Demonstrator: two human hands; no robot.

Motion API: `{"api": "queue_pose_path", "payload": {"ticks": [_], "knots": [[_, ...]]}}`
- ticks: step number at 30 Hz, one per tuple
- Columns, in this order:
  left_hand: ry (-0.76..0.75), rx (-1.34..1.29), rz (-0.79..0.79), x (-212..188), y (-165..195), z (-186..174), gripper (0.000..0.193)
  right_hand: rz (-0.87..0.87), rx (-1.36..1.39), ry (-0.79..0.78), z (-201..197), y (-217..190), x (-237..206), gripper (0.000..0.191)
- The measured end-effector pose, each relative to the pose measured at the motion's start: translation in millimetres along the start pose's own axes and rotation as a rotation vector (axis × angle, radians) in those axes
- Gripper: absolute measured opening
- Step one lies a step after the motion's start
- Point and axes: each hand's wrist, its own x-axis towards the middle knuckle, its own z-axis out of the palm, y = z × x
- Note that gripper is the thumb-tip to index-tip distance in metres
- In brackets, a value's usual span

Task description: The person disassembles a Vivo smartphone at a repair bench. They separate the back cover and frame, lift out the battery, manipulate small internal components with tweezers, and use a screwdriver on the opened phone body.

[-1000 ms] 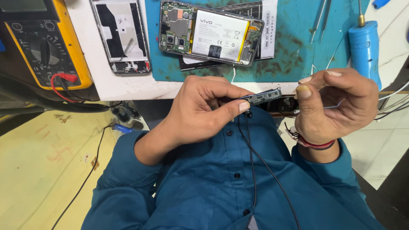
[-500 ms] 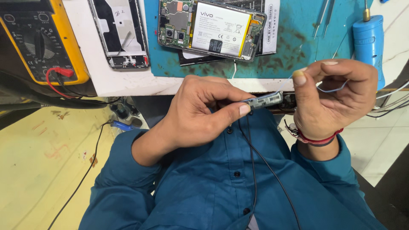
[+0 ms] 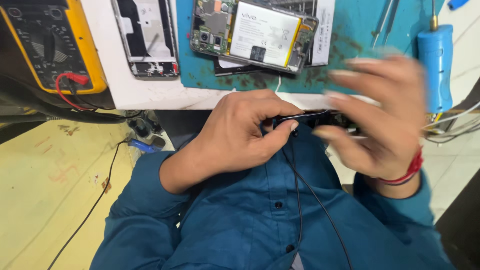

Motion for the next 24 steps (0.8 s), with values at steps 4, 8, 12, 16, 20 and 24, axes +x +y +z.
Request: {"api": "queue_pose_path", "payload": {"ticks": [4, 8, 12, 16, 20, 24], "knots": [[-0.036, 0.058, 0.025, 3, -1, 3, 0.017, 0.190, 0.157, -0.386, -8, 10, 10, 0.024], [0.169, 0.290, 0.224, -4, -34, -5, 0.031, 0.375, 0.285, -0.264, 16, 29, 5, 0.013], [0.411, 0.773, 0.318, -2, -60, -17, 0.039, 0.510, 0.540, 0.034, 28, 55, 12, 0.017], [0.447, 0.815, 0.290, 2, -72, -22, 0.039, 0.530, 0.637, 0.001, 48, 70, 29, 0.017], [0.405, 0.843, 0.276, 2, -75, -35, 0.037, 0.576, 0.601, -0.038, 57, 66, 33, 0.018], [0.382, 0.818, 0.324, 3, -75, -55, 0.031, 0.626, 0.592, -0.051, 62, 56, 26, 0.020]]}}
